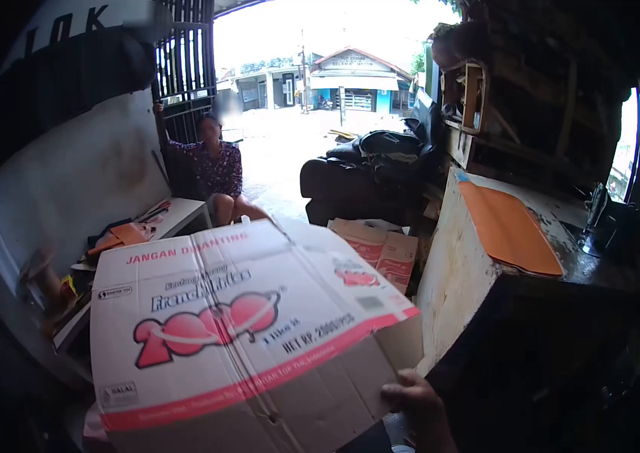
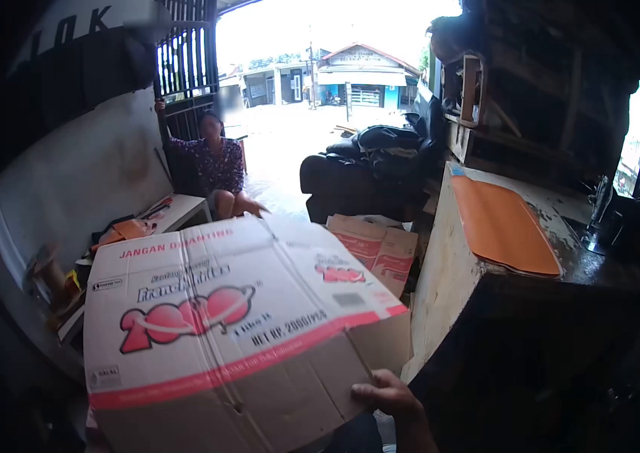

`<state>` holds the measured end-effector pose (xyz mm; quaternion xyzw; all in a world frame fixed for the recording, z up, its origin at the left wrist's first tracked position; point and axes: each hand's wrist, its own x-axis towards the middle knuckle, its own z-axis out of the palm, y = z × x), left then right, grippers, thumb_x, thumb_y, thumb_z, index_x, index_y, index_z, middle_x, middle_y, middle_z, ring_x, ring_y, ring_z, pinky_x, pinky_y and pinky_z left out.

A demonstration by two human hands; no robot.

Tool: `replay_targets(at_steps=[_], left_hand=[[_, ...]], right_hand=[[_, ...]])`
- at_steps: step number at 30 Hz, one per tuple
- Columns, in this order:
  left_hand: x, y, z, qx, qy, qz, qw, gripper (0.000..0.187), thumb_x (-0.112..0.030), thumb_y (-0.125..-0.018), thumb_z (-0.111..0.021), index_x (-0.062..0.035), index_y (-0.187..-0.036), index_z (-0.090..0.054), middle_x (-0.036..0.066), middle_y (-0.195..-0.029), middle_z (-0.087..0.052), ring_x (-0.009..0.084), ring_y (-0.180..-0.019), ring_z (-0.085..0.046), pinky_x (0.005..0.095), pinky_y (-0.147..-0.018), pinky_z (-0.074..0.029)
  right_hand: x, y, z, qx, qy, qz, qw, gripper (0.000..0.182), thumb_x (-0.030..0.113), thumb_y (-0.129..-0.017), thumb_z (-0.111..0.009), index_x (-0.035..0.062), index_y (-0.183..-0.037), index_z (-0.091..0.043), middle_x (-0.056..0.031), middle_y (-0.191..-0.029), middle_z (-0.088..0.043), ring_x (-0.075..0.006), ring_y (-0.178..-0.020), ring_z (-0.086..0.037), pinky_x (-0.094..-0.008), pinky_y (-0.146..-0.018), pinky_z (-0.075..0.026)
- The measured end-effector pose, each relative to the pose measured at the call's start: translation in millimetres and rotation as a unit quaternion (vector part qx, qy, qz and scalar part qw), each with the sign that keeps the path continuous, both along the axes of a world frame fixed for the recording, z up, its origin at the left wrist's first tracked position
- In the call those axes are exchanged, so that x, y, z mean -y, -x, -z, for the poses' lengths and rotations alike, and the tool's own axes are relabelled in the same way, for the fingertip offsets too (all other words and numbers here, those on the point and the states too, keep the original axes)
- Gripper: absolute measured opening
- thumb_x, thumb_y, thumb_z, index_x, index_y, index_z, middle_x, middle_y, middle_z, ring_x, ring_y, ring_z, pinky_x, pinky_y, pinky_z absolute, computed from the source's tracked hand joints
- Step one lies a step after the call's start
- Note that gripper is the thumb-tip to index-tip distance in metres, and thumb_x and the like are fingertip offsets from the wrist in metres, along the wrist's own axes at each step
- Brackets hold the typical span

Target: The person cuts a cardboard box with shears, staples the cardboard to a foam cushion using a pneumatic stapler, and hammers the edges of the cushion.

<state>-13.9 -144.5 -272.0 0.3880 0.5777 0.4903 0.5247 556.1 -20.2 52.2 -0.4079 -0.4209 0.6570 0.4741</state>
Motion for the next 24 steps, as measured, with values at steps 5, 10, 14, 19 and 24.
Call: replay_targets(at_steps=[5,10,14,19,24], left_hand=[[26.4,37.7,-59.6,0.18,-0.05,-0.105,0.977,0.078,-0.07,-0.093,-0.046,-0.021,-0.153,-0.035,0.011,-0.152,-0.039,0.0357,-0.143,-0.035,0.0614,-0.11,-0.035],[5.4,-33.8,-261.7,0.222,-0.15,-0.309,0.913,0.076,-0.074,-0.093,-0.04,-0.0187,-0.145,-0.05,0.015,-0.152,-0.039,0.0362,-0.131,-0.048,0.0558,-0.1,-0.048],[11.9,-97.1,-365.2,0.103,-0.286,-0.008,0.953,0.081,-0.056,-0.096,-0.058,-0.0064,-0.154,-0.03,0.025,-0.145,-0.049,0.0408,-0.132,-0.051,0.0492,-0.102,-0.05],[-21.4,-173.8,-345.5,-0.401,-0.11,0.107,0.903,0.086,-0.049,-0.097,-0.062,0.0024,-0.155,-0.023,0.028,-0.149,-0.044,0.0416,-0.133,-0.05,0.0442,-0.11,-0.042],[-25.7,-227.7,-338.4,-0.45,-0.134,0.155,0.869,0.064,-0.039,-0.098,-0.062,0.0068,-0.14,-0.049,0.034,-0.132,-0.057,0.0478,-0.125,-0.053,0.0449,-0.106,-0.041]], right_hand=[[51.1,-12.7,129.4,0.084,0.176,-0.029,0.98,0.045,0.037,-0.085,-0.081,0.0007,-0.11,-0.071,-0.0002,-0.082,-0.065,-0.0086,-0.069,-0.057,-0.0219,-0.06,-0.041],[76.7,2.8,169.0,0.063,0.213,-0.007,0.975,0.052,0.037,-0.088,-0.08,-0.0016,-0.12,-0.068,-0.003,-0.097,-0.068,-0.0112,-0.08,-0.06,-0.0245,-0.069,-0.046],[69.8,14.1,195.6,0.105,0.186,0.013,0.977,0.056,0.04,-0.09,-0.077,-0.0029,-0.124,-0.065,-0.0054,-0.104,-0.069,-0.0132,-0.091,-0.063,-0.0275,-0.082,-0.05],[70.0,45.3,240.3,0.295,0.192,0.003,0.936,0.066,0.053,-0.094,-0.065,-0.0021,-0.129,-0.061,-0.016,-0.116,-0.071,-0.0228,-0.108,-0.066,-0.0354,-0.097,-0.049],[90.1,45.1,253.2,0.158,0.168,-0.044,0.972,0.062,0.061,-0.095,-0.062,0.0018,-0.113,-0.069,0.0004,-0.088,-0.062,-0.01,-0.078,-0.052,-0.0279,-0.067,-0.043]])
